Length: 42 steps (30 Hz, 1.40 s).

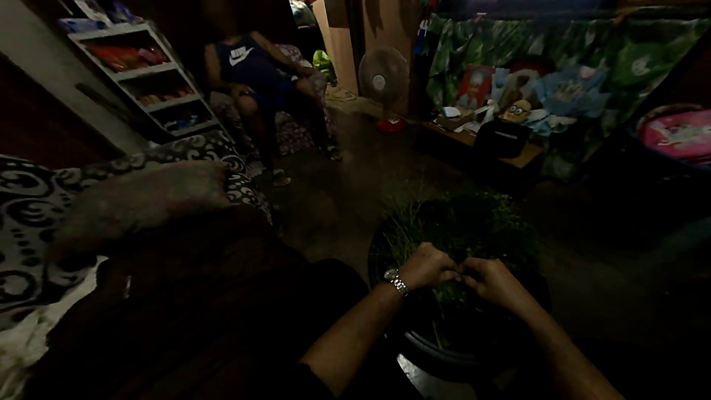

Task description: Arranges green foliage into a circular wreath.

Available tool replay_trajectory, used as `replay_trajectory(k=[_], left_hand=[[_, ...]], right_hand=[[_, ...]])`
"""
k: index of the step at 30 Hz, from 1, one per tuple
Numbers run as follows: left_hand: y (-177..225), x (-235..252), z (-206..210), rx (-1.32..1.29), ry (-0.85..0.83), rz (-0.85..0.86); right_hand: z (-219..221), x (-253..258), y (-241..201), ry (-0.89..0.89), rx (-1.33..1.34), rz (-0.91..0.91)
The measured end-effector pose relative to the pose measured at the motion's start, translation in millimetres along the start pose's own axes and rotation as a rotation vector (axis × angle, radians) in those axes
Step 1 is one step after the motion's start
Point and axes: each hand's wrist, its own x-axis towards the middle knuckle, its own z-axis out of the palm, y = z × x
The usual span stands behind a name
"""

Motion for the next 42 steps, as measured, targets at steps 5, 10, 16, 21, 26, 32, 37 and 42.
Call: replay_trajectory(k=[5,10,16,21,26,32,37,42], left_hand=[[0,4,2,0.06,-0.051,-0.013],[9,0,-8,-0.066,-0.024,-0.039],[-2,5,-2,-0.217,0.088,-0.022],[-4,1,-4,-0.23,0.112,-0.082],[-7,-4,-10,-0.29,0.227,-0.264],[0,9,4,-0.52,0.325,-0.396],[10,14,11,-0.59,0.281,-0.383],[14,12,8,-0.89,0.238,-0.475]], right_hand=[[0,0,3,-0.014,-0.037,-0.034],[-9,-2,-1,0.042,0.059,-0.002],[-23,-2,14,0.129,0.202,0.063],[-35,-6,28,0.177,0.272,0.039],[-55,-14,48,0.445,0.237,0.048],[-29,-9,29,0.602,-0.039,-0.287],[12,6,19,0.48,-0.189,-0.359],[11,2,9,0.338,-0.078,-0.263]])
